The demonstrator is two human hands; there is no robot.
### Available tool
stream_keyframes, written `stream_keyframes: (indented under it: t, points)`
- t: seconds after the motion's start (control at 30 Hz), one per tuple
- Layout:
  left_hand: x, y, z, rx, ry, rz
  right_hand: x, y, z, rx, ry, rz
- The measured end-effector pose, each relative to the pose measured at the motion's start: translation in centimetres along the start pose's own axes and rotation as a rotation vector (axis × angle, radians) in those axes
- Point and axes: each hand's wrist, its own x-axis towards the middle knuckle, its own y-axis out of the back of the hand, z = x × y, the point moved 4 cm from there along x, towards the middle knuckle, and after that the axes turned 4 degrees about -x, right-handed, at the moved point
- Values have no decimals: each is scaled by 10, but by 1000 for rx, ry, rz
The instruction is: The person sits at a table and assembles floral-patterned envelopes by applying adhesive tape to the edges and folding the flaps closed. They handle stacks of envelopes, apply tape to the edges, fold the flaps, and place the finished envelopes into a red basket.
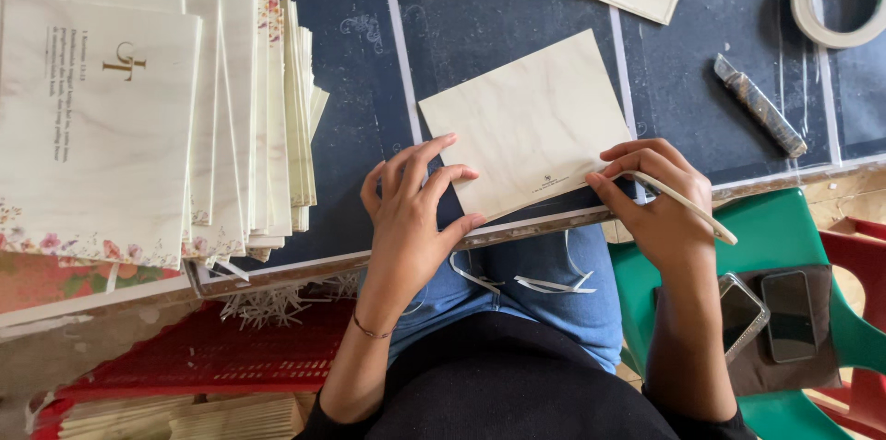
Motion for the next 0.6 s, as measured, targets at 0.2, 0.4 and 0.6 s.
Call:
stream_keyframes:
  t: [0.2,0.4,0.6]
  points:
    - [-1,2,2,17,10,-15,1,11,-1,-7,63,-13]
    - [-3,8,8,152,-132,93,7,32,4,-87,207,91]
    - [-3,7,7,173,-127,112,15,30,32,-87,149,105]
